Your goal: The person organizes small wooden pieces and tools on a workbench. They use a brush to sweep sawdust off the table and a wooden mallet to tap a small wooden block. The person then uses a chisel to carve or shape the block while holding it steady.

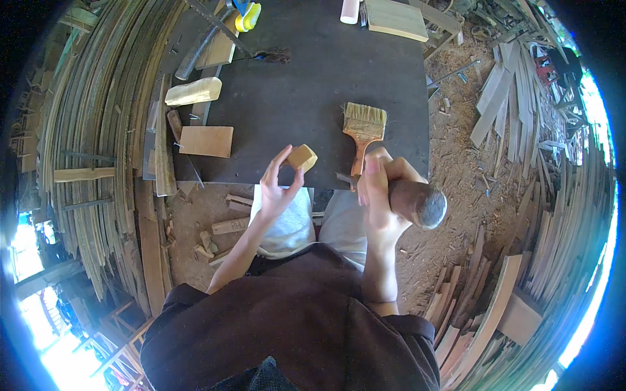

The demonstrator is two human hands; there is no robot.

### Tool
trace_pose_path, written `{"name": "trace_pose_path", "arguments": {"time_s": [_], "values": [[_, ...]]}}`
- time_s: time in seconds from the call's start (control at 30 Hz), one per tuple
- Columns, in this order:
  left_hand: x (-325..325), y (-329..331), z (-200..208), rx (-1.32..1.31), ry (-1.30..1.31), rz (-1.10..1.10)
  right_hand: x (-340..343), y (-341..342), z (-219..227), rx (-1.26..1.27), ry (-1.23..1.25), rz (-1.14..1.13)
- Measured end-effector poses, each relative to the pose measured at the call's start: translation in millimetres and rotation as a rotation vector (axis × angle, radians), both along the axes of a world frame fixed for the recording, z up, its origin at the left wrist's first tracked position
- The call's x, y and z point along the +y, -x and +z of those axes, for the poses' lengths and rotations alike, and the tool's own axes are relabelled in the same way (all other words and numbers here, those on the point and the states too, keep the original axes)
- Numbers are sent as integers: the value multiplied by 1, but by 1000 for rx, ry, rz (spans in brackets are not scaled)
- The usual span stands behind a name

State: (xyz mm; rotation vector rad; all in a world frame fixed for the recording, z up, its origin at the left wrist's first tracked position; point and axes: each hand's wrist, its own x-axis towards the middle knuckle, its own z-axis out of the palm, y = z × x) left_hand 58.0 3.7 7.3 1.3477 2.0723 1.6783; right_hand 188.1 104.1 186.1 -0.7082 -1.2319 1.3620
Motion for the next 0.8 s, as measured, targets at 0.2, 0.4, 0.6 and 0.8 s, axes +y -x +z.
{"name": "trace_pose_path", "arguments": {"time_s": [0.2, 0.4, 0.6, 0.8], "values": [[3, 5, 7, 35, -15, -9, -7, -8, -11, 4, 68, -14], [-1, 9, 1, 97, -4, 34, -10, -8, -14, 11, 66, -30], [5, 8, 17, 341, 174, -97, -7, -9, -16, 42, 52, -35], [9, 11, 11, 106, 90, -77, -7, -9, -19, 44, 65, -29]]}}
